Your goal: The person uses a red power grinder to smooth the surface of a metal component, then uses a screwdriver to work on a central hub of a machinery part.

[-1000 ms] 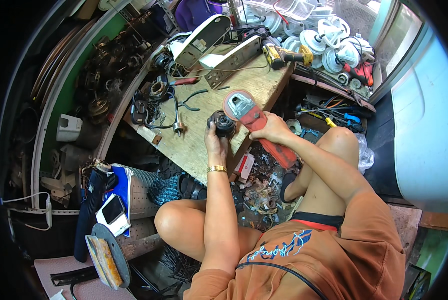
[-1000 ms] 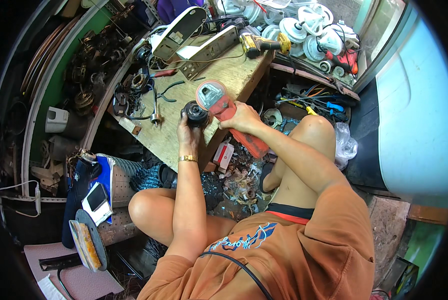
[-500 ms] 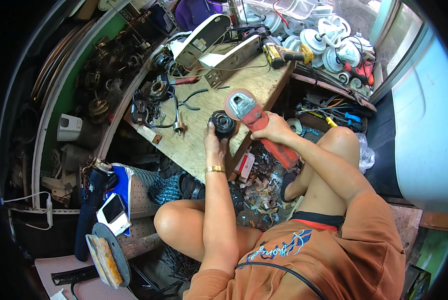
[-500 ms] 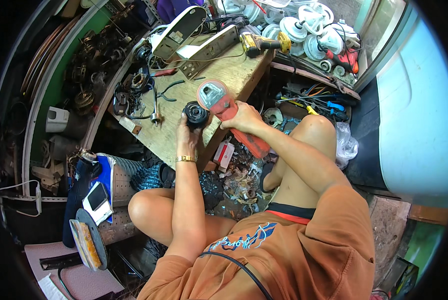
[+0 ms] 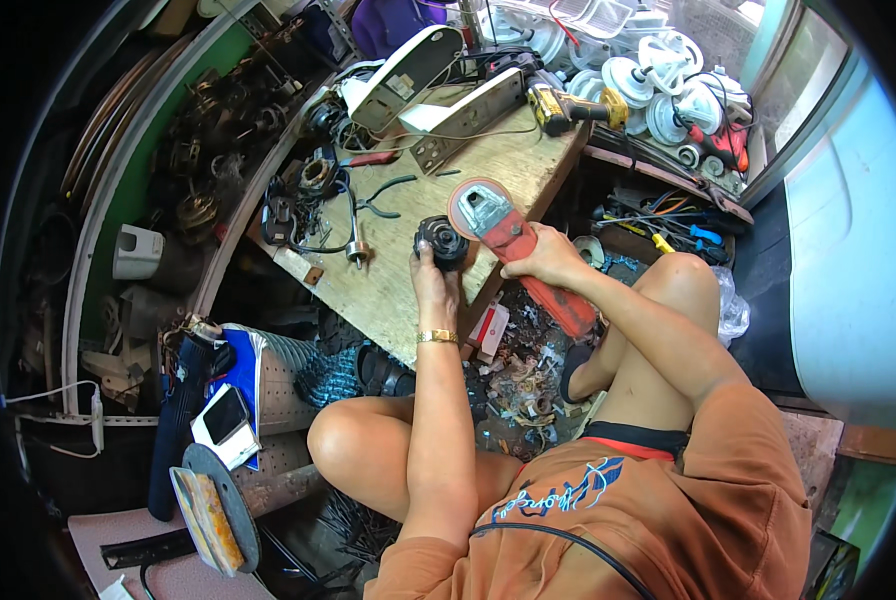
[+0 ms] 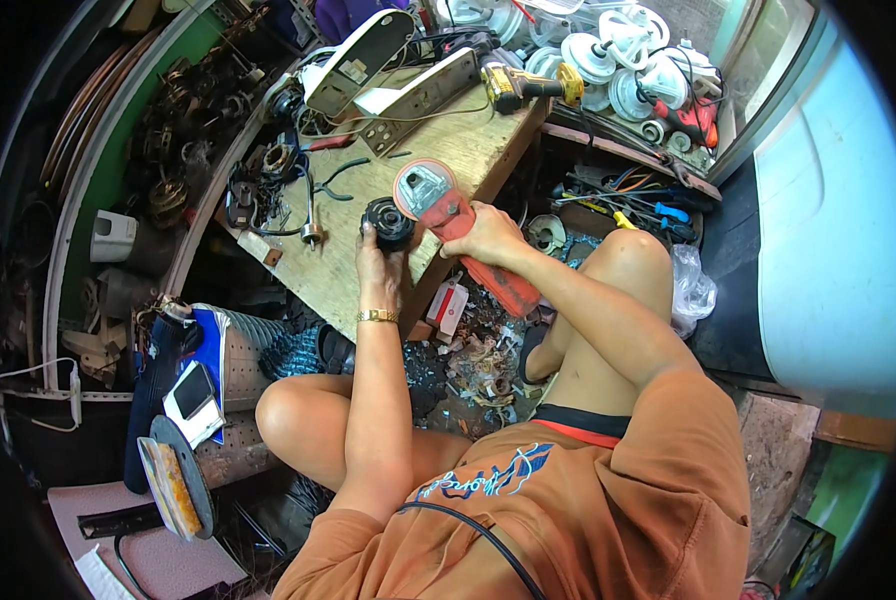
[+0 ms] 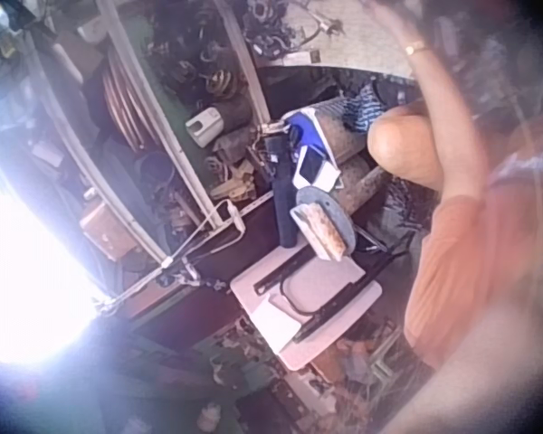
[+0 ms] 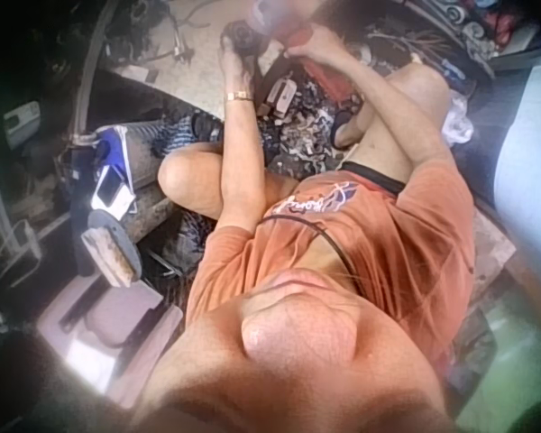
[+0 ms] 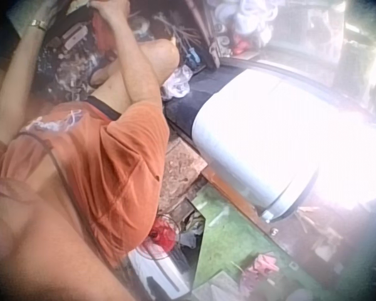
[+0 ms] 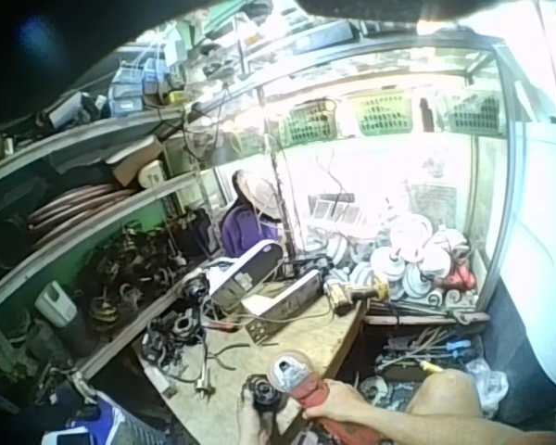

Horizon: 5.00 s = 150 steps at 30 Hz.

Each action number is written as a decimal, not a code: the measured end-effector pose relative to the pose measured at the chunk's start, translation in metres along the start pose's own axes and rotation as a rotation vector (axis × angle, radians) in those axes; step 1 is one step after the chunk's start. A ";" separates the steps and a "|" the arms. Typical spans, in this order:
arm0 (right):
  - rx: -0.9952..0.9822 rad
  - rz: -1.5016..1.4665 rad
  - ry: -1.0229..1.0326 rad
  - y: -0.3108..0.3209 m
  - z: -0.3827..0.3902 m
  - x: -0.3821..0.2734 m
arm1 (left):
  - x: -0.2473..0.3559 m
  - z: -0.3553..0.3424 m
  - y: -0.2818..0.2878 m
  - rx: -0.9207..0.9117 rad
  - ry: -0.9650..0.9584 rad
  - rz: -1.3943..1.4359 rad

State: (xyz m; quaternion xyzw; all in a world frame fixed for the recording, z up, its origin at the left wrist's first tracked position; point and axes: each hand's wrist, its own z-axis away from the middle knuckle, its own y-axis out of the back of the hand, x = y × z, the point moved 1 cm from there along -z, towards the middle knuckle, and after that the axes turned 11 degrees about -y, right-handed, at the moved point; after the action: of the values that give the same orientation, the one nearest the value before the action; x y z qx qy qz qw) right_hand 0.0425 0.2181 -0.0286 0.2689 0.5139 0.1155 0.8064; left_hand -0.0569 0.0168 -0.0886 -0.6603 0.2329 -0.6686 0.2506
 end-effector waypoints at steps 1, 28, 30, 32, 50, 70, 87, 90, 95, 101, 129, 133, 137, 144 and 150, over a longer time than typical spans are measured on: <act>-0.002 0.001 0.000 -0.001 0.000 -0.001 | 0.001 0.000 0.000 0.004 -0.003 -0.007; -0.007 0.001 -0.007 -0.002 -0.001 0.001 | 0.005 0.007 -0.003 -0.030 0.029 0.061; -0.004 0.003 -0.009 -0.001 -0.002 0.003 | 0.003 0.006 -0.004 -0.035 0.024 0.057; -0.007 0.001 -0.014 -0.001 -0.003 0.004 | 0.002 0.006 -0.004 -0.024 0.012 0.043; 0.000 0.011 -0.018 -0.001 -0.001 0.001 | 0.004 0.007 -0.002 0.017 0.019 0.025; 0.007 -0.020 0.010 -0.004 -0.003 0.004 | 0.009 0.013 -0.008 0.023 0.013 -0.027; -0.004 -0.016 -0.006 -0.003 -0.004 0.005 | 0.005 0.011 -0.006 0.000 0.014 0.001; 0.003 -0.014 -0.008 -0.002 -0.002 0.005 | 0.002 0.008 0.000 -0.031 0.026 0.011; -0.004 -0.015 -0.013 -0.001 0.001 -0.003 | 0.005 -0.007 0.024 -0.087 0.069 0.053; -0.022 -0.033 -0.019 0.001 -0.002 0.005 | 0.000 0.001 0.008 0.043 0.075 -0.023; -0.018 -0.008 -0.005 -0.004 -0.003 0.006 | 0.002 0.006 0.002 0.010 0.018 -0.040; -0.013 -0.041 0.007 -0.006 -0.001 -0.001 | 0.009 -0.006 0.021 -0.037 0.139 0.148; 0.022 -0.078 0.033 0.000 -0.005 0.002 | 0.014 -0.016 0.031 -0.218 0.124 -0.009; -0.024 -0.061 0.026 0.000 -0.007 0.008 | 0.021 -0.018 0.036 0.002 0.036 -0.152; -0.005 -0.016 0.028 -0.003 -0.009 0.010 | 0.019 -0.018 0.028 -0.035 0.040 -0.108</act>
State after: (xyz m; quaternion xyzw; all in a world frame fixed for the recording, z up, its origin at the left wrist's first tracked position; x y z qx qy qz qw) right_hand 0.0389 0.2229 -0.0407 0.2612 0.5270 0.1143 0.8006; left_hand -0.0743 -0.0178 -0.0924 -0.6628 0.2137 -0.6898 0.1981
